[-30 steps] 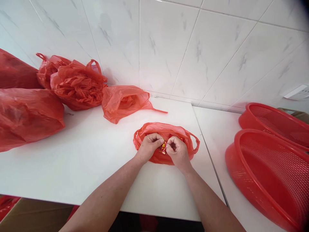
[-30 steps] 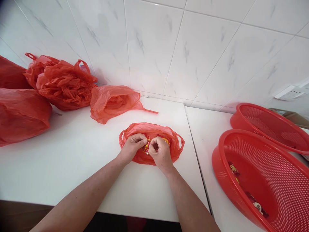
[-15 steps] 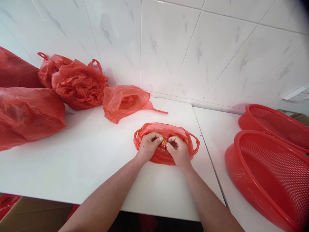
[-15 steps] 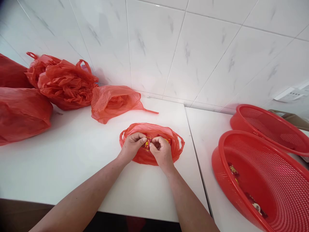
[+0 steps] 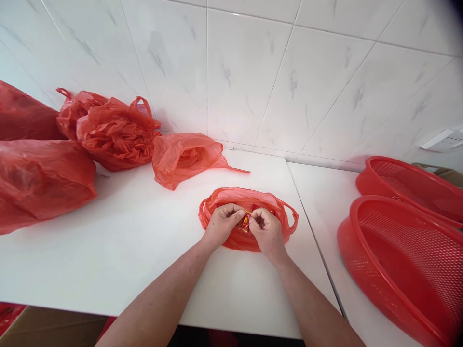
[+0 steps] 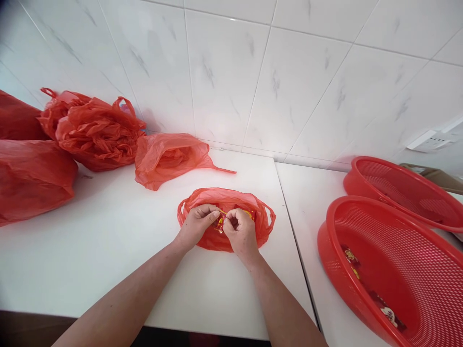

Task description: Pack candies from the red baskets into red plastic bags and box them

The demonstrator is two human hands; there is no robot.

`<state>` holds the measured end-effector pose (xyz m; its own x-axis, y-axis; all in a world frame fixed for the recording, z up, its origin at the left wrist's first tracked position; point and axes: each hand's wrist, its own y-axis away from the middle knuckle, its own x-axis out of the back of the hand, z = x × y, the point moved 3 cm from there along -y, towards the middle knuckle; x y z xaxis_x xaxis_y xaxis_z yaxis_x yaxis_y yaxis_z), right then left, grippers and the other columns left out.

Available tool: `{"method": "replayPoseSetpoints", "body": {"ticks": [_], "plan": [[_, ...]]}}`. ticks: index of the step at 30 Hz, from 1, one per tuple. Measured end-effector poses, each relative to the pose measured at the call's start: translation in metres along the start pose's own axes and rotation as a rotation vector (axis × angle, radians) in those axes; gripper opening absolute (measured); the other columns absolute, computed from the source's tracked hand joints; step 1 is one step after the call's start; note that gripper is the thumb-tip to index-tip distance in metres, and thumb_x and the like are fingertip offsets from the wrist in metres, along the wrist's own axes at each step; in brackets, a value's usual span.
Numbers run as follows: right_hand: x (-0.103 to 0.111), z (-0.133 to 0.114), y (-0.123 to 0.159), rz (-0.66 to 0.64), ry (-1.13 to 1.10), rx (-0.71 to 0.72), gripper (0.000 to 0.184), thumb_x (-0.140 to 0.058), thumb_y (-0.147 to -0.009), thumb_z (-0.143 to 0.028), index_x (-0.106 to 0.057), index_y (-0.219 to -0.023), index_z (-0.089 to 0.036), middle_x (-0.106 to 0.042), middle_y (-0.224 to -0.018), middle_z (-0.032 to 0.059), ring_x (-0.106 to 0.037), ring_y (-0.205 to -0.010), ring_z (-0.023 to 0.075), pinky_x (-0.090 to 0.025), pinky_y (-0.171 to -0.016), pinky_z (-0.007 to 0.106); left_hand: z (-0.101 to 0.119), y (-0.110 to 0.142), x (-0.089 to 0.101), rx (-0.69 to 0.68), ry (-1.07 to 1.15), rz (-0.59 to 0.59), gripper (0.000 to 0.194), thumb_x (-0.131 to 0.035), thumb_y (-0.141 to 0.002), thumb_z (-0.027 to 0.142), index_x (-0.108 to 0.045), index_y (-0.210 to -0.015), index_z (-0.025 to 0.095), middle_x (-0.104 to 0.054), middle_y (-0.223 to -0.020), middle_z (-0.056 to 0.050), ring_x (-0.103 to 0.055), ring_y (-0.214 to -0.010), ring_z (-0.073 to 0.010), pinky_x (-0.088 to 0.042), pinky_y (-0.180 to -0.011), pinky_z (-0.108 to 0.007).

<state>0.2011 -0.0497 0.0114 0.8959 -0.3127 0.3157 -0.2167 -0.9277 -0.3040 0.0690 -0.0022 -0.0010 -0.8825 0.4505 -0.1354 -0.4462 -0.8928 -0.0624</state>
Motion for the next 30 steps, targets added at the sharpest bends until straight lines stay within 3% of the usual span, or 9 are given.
{"method": "replayPoseSetpoints", "body": {"ticks": [5,12,17,24,30], "plan": [[0.006,0.003,-0.002,0.034,-0.045,-0.077,0.012,-0.054,-0.075,-0.02,-0.045,-0.067,-0.021,-0.048,-0.063,-0.0024,-0.044,-0.056,0.0112,-0.04,-0.05,0.024,-0.001,0.001,-0.004,0.026,-0.117,-0.088,0.022,-0.071,-0.07,0.033,-0.064,-0.082,0.015,-0.064,-0.08,-0.004,-0.058,-0.073,-0.0146,-0.046,-0.067,-0.027],[0.002,0.011,-0.002,-0.082,-0.333,-0.22,0.013,-0.052,-0.078,-0.027,-0.045,-0.069,-0.021,-0.053,-0.062,-0.0035,-0.052,-0.055,0.0118,-0.046,-0.054,0.026,-0.004,0.0,-0.005,0.004,-0.075,-0.136,0.016,-0.064,-0.077,0.03,-0.062,-0.071,0.015,-0.062,-0.069,-0.002,-0.056,-0.068,-0.0137,-0.044,-0.065,-0.026],[0.0,0.021,-0.006,-0.037,-0.419,-0.28,0.014,-0.053,-0.076,-0.03,-0.047,-0.069,-0.021,-0.053,-0.058,-0.0039,-0.051,-0.05,0.0109,-0.046,-0.05,0.025,0.004,0.0,-0.006,-0.027,-0.063,-0.189,0.015,-0.061,-0.079,0.03,-0.065,-0.075,0.015,-0.061,-0.069,-0.002,-0.052,-0.064,-0.0119,-0.043,-0.064,-0.026],[0.006,0.008,-0.003,0.012,-0.241,-0.177,0.012,-0.059,-0.077,-0.03,-0.051,-0.078,-0.021,-0.058,-0.071,-0.0012,-0.057,-0.063,0.0135,-0.05,-0.06,0.028,-0.003,-0.001,-0.001,0.001,-0.122,0.008,0.019,-0.061,-0.078,0.034,-0.06,-0.072,0.016,-0.059,-0.065,0.0,-0.049,-0.058,-0.0109,-0.041,-0.057,-0.024],[0.005,0.003,0.0,-0.015,-0.077,-0.118,0.009,-0.058,-0.08,-0.027,-0.055,-0.074,-0.021,-0.061,-0.075,0.0017,-0.057,-0.069,0.0161,-0.049,-0.065,0.03,0.0,-0.001,0.0,-0.031,-0.28,0.041,0.017,-0.057,-0.08,0.028,-0.058,-0.068,0.017,-0.056,-0.066,0.0,-0.048,-0.063,-0.0124,-0.038,-0.059,-0.025]]}}
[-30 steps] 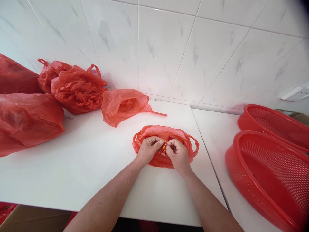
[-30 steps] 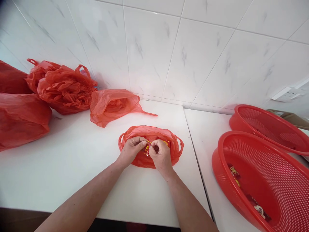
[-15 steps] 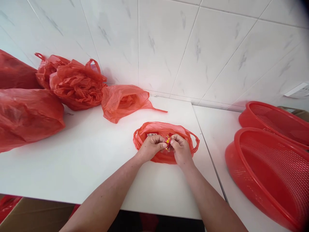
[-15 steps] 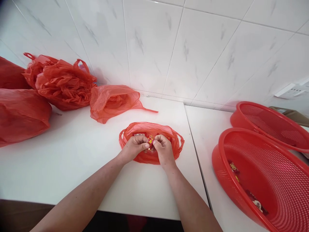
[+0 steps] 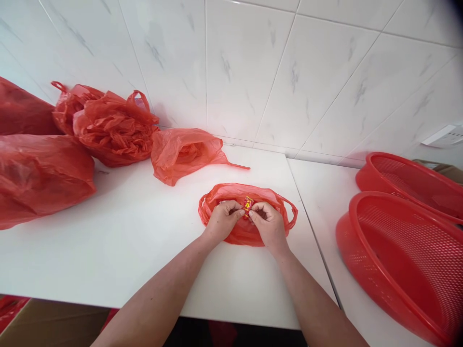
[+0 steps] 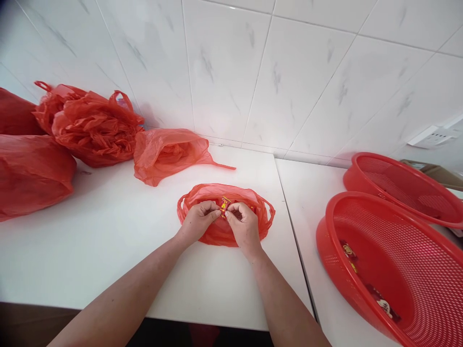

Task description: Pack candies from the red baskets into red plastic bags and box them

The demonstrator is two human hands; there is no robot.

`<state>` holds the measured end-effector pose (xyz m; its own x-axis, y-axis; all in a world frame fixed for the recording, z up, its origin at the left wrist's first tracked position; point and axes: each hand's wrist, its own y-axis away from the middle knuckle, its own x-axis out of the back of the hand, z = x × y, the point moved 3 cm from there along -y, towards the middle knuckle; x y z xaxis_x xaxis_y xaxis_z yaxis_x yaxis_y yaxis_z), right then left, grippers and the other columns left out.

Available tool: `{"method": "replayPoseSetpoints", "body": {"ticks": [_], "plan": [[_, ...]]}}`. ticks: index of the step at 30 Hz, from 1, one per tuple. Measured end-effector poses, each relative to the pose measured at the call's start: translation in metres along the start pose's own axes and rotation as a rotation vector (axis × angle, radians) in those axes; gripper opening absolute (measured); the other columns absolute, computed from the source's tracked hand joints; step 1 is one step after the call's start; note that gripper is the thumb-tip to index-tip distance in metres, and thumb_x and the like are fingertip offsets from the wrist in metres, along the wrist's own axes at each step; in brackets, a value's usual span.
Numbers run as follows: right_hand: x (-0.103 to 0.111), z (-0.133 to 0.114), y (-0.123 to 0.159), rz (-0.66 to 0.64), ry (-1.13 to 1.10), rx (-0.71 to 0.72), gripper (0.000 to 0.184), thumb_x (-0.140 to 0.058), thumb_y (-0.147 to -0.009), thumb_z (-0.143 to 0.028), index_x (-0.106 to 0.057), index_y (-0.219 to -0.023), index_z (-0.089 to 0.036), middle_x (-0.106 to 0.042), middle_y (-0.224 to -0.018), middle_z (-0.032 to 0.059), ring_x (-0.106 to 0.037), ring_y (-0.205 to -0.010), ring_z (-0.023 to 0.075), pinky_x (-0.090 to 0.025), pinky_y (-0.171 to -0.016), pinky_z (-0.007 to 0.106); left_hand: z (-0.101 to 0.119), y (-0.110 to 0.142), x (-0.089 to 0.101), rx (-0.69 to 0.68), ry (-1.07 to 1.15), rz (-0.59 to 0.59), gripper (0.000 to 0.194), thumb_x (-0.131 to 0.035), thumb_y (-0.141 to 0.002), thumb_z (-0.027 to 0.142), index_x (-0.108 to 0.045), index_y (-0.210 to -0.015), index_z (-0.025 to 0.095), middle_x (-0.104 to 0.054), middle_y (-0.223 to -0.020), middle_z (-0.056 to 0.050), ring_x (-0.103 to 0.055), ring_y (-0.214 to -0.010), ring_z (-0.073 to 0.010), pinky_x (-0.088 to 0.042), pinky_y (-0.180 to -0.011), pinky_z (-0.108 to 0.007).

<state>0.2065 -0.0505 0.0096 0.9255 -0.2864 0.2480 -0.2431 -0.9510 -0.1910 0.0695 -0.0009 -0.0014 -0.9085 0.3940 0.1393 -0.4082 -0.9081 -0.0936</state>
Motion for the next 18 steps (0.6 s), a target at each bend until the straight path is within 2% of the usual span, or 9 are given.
{"method": "replayPoseSetpoints", "body": {"ticks": [5,8,12,15,18], "plan": [[0.0001,0.0037,-0.0007,0.048,0.104,0.043,0.004,-0.059,-0.079,-0.025,-0.06,-0.078,-0.021,-0.064,-0.079,0.0021,-0.059,-0.071,0.0161,-0.05,-0.065,0.029,0.0003,-0.0005,-0.0014,-0.109,-0.221,0.007,0.026,-0.048,-0.083,0.023,-0.048,-0.058,0.018,-0.05,-0.062,0.001,-0.044,-0.062,-0.0134,-0.033,-0.058,-0.027],[-0.0003,0.0023,-0.0001,0.047,0.183,0.15,0.006,-0.056,-0.08,-0.021,-0.062,-0.081,-0.022,-0.064,-0.083,0.0025,-0.06,-0.075,0.0163,-0.05,-0.067,0.029,0.0006,-0.0004,-0.0024,-0.149,-0.323,-0.014,0.024,-0.045,-0.084,0.02,-0.047,-0.06,0.019,-0.052,-0.064,0.0,-0.045,-0.064,-0.0147,-0.033,-0.06,-0.028],[-0.0024,0.0014,0.0013,0.037,0.288,0.284,0.011,-0.052,-0.081,-0.017,-0.059,-0.074,-0.022,-0.061,-0.076,0.0012,-0.057,-0.072,0.0151,-0.048,-0.064,0.028,0.0052,0.0001,-0.0008,-0.172,-0.441,-0.018,0.025,-0.043,-0.084,0.017,-0.04,-0.059,0.019,-0.05,-0.062,0.001,-0.044,-0.063,-0.0144,-0.032,-0.059,-0.027],[-0.0042,0.0028,0.0015,0.047,0.314,0.29,0.01,-0.051,-0.081,-0.017,-0.057,-0.074,-0.022,-0.061,-0.075,0.0008,-0.057,-0.069,0.0147,-0.048,-0.063,0.027,0.007,0.0004,0.001,-0.16,-0.495,0.003,0.028,-0.042,-0.085,0.019,-0.033,-0.058,0.019,-0.046,-0.06,0.002,-0.041,-0.061,-0.0137,-0.03,-0.057,-0.027],[-0.0058,0.0043,0.0009,0.05,0.3,0.234,0.009,-0.053,-0.079,-0.018,-0.056,-0.071,-0.021,-0.061,-0.073,0.0006,-0.058,-0.067,0.0149,-0.049,-0.062,0.028,0.0063,0.001,0.0015,-0.144,-0.499,0.016,0.029,-0.041,-0.085,0.021,-0.029,-0.059,0.019,-0.044,-0.059,0.002,-0.039,-0.059,-0.0132,-0.028,-0.055,-0.027]]}}
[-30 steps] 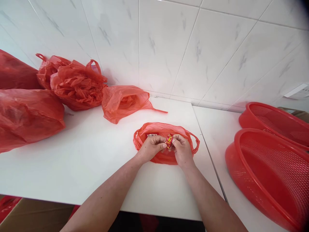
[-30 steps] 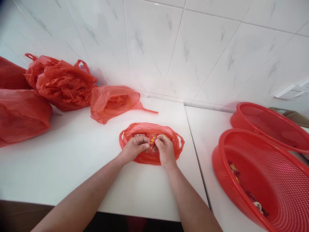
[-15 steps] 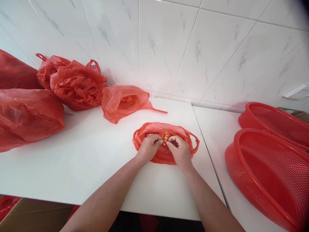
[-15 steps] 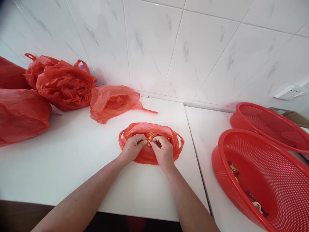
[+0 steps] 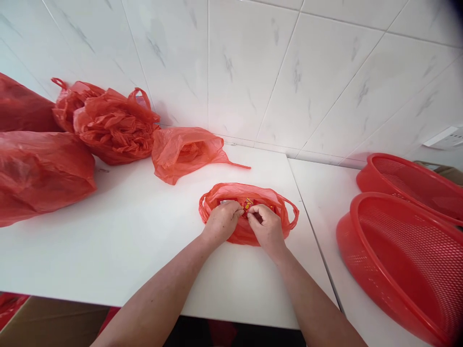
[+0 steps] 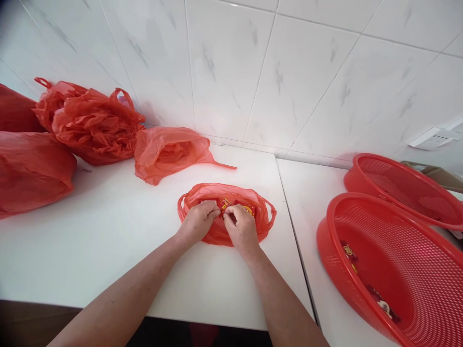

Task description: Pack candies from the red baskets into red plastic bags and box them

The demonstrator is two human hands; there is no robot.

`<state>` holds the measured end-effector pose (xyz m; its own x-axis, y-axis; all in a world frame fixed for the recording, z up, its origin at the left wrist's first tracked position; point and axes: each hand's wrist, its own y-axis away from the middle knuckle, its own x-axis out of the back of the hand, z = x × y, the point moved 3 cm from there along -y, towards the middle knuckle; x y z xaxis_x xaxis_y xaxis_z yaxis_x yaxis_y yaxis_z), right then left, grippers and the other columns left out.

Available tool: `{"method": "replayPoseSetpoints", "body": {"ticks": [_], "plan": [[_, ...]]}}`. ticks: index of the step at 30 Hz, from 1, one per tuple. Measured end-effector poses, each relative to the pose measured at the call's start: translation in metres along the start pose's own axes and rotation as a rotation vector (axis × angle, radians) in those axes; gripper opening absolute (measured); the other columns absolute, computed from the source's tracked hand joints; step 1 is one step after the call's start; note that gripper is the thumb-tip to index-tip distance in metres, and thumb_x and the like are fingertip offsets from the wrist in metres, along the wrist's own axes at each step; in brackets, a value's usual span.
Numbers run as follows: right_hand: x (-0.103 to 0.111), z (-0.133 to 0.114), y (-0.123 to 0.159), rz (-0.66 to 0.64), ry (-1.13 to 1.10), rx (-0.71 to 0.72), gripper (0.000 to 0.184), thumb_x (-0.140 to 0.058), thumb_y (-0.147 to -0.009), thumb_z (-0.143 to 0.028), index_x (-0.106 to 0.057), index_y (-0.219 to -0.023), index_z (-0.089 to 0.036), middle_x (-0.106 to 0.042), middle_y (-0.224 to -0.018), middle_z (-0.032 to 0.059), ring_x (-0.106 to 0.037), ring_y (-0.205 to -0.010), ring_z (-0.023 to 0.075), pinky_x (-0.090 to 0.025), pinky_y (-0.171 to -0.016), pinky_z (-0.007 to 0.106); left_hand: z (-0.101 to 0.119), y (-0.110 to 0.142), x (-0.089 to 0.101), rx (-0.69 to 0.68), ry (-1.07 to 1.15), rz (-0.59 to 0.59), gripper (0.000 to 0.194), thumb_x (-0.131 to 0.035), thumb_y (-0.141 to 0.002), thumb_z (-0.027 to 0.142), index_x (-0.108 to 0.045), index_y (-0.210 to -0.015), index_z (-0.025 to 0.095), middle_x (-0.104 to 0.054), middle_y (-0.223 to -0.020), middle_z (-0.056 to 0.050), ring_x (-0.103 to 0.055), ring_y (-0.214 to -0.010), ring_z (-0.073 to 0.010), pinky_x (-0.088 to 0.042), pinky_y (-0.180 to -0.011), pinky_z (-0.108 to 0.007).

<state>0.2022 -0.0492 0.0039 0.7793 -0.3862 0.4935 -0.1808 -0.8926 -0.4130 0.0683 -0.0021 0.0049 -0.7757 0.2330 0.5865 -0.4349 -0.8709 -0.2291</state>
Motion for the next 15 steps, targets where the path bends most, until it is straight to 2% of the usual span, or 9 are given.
{"method": "replayPoseSetpoints", "body": {"ticks": [5,8,11,15], "plan": [[-0.0026,0.0018,-0.0009,-0.02,-0.137,-0.14,0.006,-0.058,-0.079,-0.027,-0.058,-0.076,-0.022,-0.064,-0.076,0.0009,-0.061,-0.068,0.0155,-0.051,-0.063,0.028,-0.0008,0.0015,0.0003,0.046,0.072,0.066,0.027,-0.04,-0.086,0.022,-0.031,-0.061,0.019,-0.046,-0.062,0.002,-0.039,-0.059,-0.0124,-0.03,-0.055,-0.026],[-0.0039,0.0028,-0.0009,-0.049,-0.128,-0.15,0.008,-0.057,-0.08,-0.029,-0.06,-0.078,-0.022,-0.066,-0.078,0.0019,-0.062,-0.07,0.0162,-0.051,-0.065,0.029,-0.0006,0.0021,-0.0013,0.064,0.041,0.09,0.025,-0.039,-0.087,0.022,-0.034,-0.063,0.019,-0.048,-0.064,0.002,-0.041,-0.061,-0.013,-0.03,-0.056,-0.026],[-0.0045,0.0038,-0.0004,-0.06,-0.002,-0.076,0.011,-0.05,-0.083,-0.022,-0.061,-0.079,-0.022,-0.065,-0.076,0.0018,-0.06,-0.069,0.0156,-0.049,-0.064,0.028,-0.0006,0.0024,-0.0056,0.062,-0.037,0.064,0.024,-0.038,-0.087,0.022,-0.034,-0.064,0.019,-0.05,-0.067,0.001,-0.042,-0.063,-0.014,-0.029,-0.056,-0.027],[-0.0057,0.0042,0.0002,-0.055,0.202,0.096,0.018,-0.043,-0.085,-0.017,-0.054,-0.07,-0.02,-0.057,-0.063,0.0007,-0.051,-0.059,0.014,-0.041,-0.056,0.027,-0.0007,0.0019,-0.0087,0.054,-0.106,0.035,0.025,-0.037,-0.087,0.021,-0.03,-0.063,0.02,-0.048,-0.066,0.0,-0.04,-0.062,-0.0146,-0.027,-0.055,-0.028]]}}
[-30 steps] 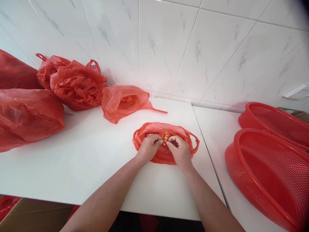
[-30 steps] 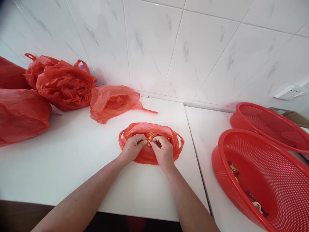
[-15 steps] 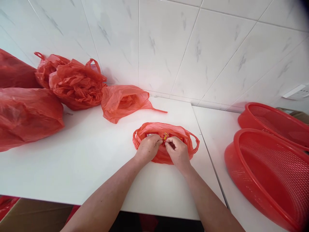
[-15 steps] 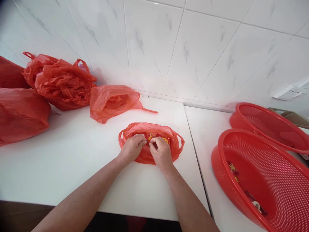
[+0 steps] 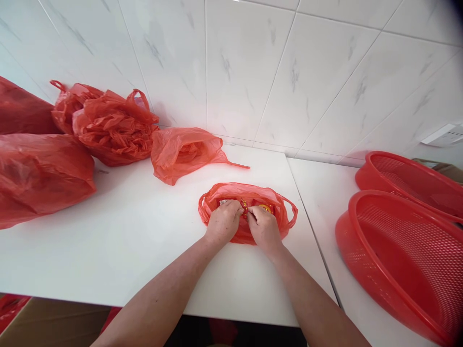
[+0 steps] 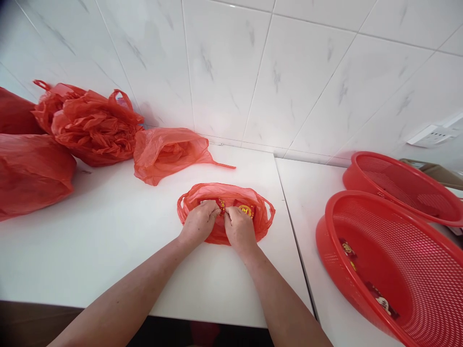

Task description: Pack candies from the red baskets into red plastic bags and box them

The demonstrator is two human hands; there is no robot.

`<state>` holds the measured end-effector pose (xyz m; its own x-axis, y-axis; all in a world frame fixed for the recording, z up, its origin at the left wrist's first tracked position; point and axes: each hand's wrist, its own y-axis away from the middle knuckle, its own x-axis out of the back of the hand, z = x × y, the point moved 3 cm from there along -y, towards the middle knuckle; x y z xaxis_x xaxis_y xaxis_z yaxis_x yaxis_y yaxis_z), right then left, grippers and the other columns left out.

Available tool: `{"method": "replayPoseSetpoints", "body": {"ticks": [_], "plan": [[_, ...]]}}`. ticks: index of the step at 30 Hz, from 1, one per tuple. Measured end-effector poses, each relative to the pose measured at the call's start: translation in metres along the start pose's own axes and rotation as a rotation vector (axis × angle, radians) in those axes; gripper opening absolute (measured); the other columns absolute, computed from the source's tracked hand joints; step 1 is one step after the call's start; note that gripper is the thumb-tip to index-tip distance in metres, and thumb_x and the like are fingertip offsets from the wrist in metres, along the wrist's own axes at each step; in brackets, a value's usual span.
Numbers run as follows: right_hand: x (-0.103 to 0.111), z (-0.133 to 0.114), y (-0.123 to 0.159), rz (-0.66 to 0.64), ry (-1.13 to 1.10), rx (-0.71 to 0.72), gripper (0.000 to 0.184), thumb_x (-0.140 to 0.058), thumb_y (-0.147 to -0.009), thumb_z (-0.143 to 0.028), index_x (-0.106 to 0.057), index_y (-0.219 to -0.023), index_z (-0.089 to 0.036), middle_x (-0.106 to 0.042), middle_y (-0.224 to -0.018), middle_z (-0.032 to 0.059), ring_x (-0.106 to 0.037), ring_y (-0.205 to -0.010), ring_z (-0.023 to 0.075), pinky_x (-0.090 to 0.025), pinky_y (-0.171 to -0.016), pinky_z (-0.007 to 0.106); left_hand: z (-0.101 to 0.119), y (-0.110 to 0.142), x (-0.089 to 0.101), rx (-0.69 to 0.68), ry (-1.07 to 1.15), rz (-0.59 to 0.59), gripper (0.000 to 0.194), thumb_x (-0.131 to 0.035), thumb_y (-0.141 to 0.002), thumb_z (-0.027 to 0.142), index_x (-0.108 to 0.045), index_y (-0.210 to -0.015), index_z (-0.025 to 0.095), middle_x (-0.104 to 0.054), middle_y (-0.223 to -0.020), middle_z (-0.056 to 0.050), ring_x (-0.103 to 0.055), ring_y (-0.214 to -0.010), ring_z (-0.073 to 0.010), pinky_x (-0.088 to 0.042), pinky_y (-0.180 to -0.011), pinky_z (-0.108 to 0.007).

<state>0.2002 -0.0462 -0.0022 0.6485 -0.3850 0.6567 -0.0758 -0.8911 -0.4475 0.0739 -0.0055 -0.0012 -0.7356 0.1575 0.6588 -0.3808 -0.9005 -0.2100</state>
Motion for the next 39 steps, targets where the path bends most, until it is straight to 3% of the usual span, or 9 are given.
{"method": "replayPoseSetpoints", "body": {"ticks": [4,9,17,21,26,31,36,39], "plan": [[0.001,-0.002,0.0,0.086,0.149,0.113,0.02,-0.043,-0.082,-0.014,-0.047,-0.063,-0.02,-0.05,-0.056,-0.0013,-0.045,-0.052,0.0118,-0.035,-0.05,0.025,0.0,0.0,0.001,-0.013,0.023,-0.012,0.025,-0.038,-0.086,0.021,-0.028,-0.063,0.02,-0.047,-0.065,0.001,-0.039,-0.061,-0.0144,-0.026,-0.056,-0.028],[0.003,-0.004,0.001,0.173,0.21,0.144,0.017,-0.048,-0.072,-0.01,-0.042,-0.06,-0.02,-0.048,-0.054,-0.0029,-0.042,-0.049,0.0101,-0.031,-0.047,0.023,0.002,0.0,0.003,-0.036,0.079,-0.043,0.027,-0.039,-0.087,0.022,-0.028,-0.063,0.019,-0.044,-0.063,0.002,-0.038,-0.06,-0.0138,-0.026,-0.055,-0.028],[0.004,-0.008,0.001,0.164,0.16,0.131,0.014,-0.047,-0.071,-0.01,-0.044,-0.062,-0.02,-0.05,-0.055,-0.0029,-0.044,-0.05,0.0096,-0.032,-0.047,0.022,0.0,0.0,0.005,-0.054,0.14,-0.025,0.027,-0.04,-0.086,0.021,-0.027,-0.062,0.019,-0.042,-0.06,0.003,-0.037,-0.059,-0.013,-0.027,-0.055,-0.027],[0.009,-0.007,-0.001,0.173,0.092,0.058,0.013,-0.047,-0.069,-0.011,-0.044,-0.061,-0.02,-0.049,-0.055,-0.0034,-0.043,-0.049,0.0094,-0.033,-0.047,0.022,-0.001,0.0,0.006,-0.056,0.248,-0.007,0.026,-0.041,-0.085,0.022,-0.03,-0.061,0.019,-0.041,-0.06,0.002,-0.036,-0.059,-0.0125,-0.028,-0.055,-0.026],[0.03,0.004,-0.007,0.212,-0.144,-0.193,0.01,-0.049,-0.073,-0.018,-0.049,-0.063,-0.02,-0.052,-0.059,-0.0028,-0.046,-0.052,0.0104,-0.038,-0.049,0.022,-0.008,-0.002,0.015,0.049,0.434,0.089,0.019,-0.04,-0.086,0.026,-0.044,-0.068,0.02,-0.044,-0.064,0.002,-0.039,-0.06,-0.0123,-0.034,-0.056,-0.024],[0.027,-0.004,-0.005,0.038,-0.427,-0.294,0.019,-0.05,-0.084,-0.035,-0.055,-0.073,-0.02,-0.055,-0.065,-0.0002,-0.052,-0.06,0.0129,-0.045,-0.054,0.025,0.0,-0.001,0.01,-0.005,0.445,0.03,0.018,-0.043,-0.086,0.027,-0.049,-0.071,0.019,-0.051,-0.068,0.001,-0.045,-0.065,-0.013,-0.038,-0.06,-0.025],[0.016,-0.001,-0.006,-0.083,-0.658,-0.401,0.025,-0.05,-0.084,-0.039,-0.06,-0.097,-0.02,-0.06,-0.074,0.0009,-0.056,-0.061,0.0132,-0.048,-0.052,0.025,0.004,0.001,0.004,-0.065,0.429,-0.056,0.021,-0.043,-0.087,0.024,-0.049,-0.069,0.018,-0.052,-0.069,0.0,-0.047,-0.066,-0.0126,-0.039,-0.063,-0.026],[0.015,0.004,-0.007,-0.097,-0.7,-0.436,0.019,-0.05,-0.083,-0.034,-0.061,-0.089,-0.019,-0.059,-0.07,0.0,-0.056,-0.061,0.0127,-0.047,-0.051,0.023,0.005,0.002,0.003,-0.089,0.373,-0.079,0.015,-0.045,-0.088,0.024,-0.055,-0.077,0.019,-0.058,-0.078,-0.001,-0.051,-0.073,-0.0139,-0.041,-0.069,-0.027]]}}
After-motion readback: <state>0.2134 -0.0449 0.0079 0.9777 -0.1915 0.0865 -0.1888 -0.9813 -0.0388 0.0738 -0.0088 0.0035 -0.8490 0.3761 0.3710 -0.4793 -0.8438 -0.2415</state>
